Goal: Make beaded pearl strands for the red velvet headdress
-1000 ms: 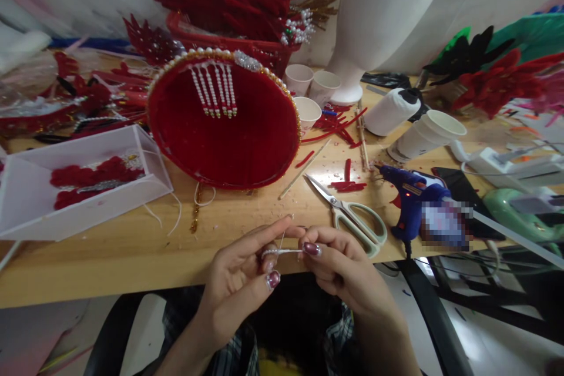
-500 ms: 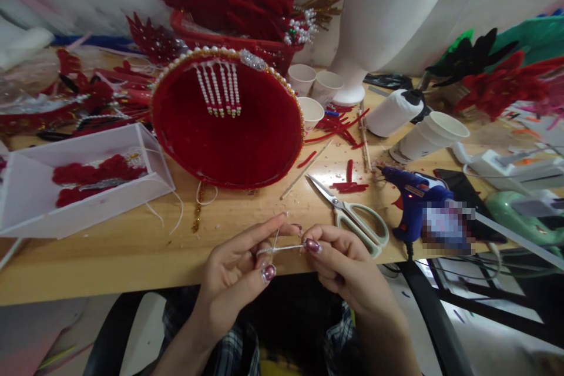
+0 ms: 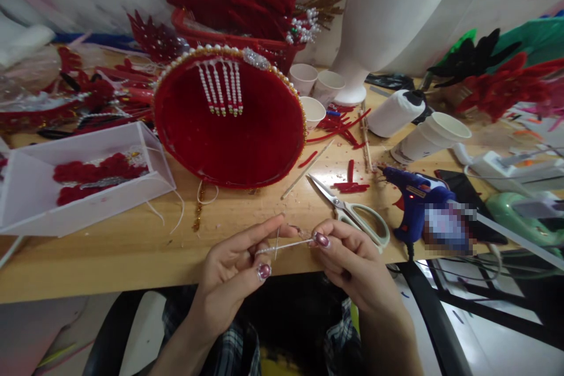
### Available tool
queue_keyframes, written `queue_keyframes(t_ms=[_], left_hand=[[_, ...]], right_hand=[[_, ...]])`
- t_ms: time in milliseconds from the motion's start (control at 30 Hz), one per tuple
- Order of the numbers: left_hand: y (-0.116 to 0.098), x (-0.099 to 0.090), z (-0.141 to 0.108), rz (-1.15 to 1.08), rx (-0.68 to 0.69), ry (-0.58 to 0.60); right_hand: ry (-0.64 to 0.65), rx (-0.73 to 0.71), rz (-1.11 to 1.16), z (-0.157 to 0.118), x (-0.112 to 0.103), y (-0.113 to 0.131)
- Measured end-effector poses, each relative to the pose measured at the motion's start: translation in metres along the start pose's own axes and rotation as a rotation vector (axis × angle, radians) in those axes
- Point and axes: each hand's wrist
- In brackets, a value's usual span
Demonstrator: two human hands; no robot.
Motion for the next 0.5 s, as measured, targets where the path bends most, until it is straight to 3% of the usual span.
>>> queue_keyframes(t_ms=[167, 333, 500], left_hand=[[0.000, 0.005, 0.001, -0.004, -0.020, -0.022], [0.006, 0.012, 0.004, 0.107, -0.059, -0.153], [0.015, 0.010, 0.002, 0.330, 0.090, -0.184]], right_hand=[[-0.128, -0.120, -0.181, 0.000, 0.000, -0.002], [-0.201, -0.240, -0.326, -0.005, 0.007, 0.001], [-0.234, -0.307, -0.319, -0.010, 0.004, -0.002]])
Point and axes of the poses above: each hand's wrist, its own z-axis towards the middle knuckle, its own x-axis out of the palm, y = z × x, and after that the axes turned 2 degrees about x, right-handed
